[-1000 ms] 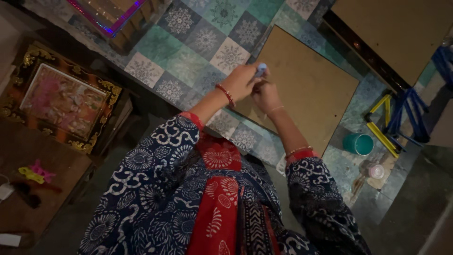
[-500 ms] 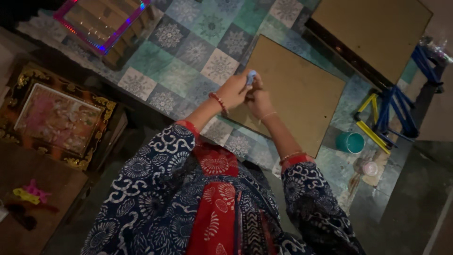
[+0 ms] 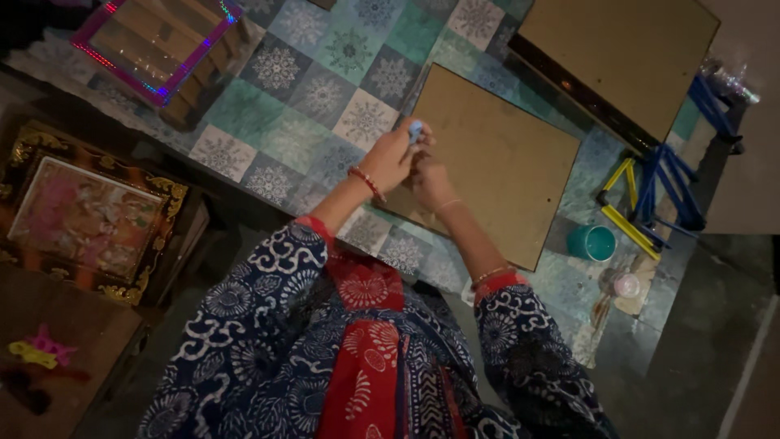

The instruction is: The person works on the back of a framed religious picture at a workbench, using a small blue hand tool to work along the frame's back board and handling small fasteners by hand. They press the board, flip the frame over to show its decorated front, set it down, and continue fitting small hardware pieces onto the back board.

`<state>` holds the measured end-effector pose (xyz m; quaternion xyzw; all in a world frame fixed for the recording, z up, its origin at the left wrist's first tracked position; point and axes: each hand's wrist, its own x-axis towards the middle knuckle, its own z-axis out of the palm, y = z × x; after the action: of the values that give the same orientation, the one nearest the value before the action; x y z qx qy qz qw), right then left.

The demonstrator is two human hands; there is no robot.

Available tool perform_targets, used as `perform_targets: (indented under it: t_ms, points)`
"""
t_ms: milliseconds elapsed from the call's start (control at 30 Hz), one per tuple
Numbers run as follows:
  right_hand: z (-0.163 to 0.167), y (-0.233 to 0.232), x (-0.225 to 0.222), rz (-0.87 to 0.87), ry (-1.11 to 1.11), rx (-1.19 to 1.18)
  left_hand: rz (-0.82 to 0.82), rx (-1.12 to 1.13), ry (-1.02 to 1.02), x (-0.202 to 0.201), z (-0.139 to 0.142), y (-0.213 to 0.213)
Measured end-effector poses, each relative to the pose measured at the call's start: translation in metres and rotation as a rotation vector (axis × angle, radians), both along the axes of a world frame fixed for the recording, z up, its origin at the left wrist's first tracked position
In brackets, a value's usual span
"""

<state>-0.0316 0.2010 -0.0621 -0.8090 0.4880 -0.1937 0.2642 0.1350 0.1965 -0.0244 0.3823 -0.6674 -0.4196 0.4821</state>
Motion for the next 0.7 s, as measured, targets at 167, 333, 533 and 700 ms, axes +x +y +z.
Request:
perform_targets:
  t_ms: [167, 333, 533, 700]
  points:
    - [-0.005, 0.001, 0.006, -0.188, -0.061, 0.203, 0.087, -0.004, -0.144, 0.002, 0.006, 0.005]
    - [-0.009, 0.023, 0.027, -0.157, -0.186, -0.251, 0.306, 0.117, -0.149, -0.010, 0.013, 0.023]
    - [-0.004, 0.007, -0.001, -0.247, -0.028, 0.046, 0.011, 0.099, -0.075, -0.004, 0.008, 0.007]
    - [-0.003, 0.004, -0.009, -0.157, -0.058, -0.050, -0.084, 0.004, -0.153, -0.009, 0.007, -0.004]
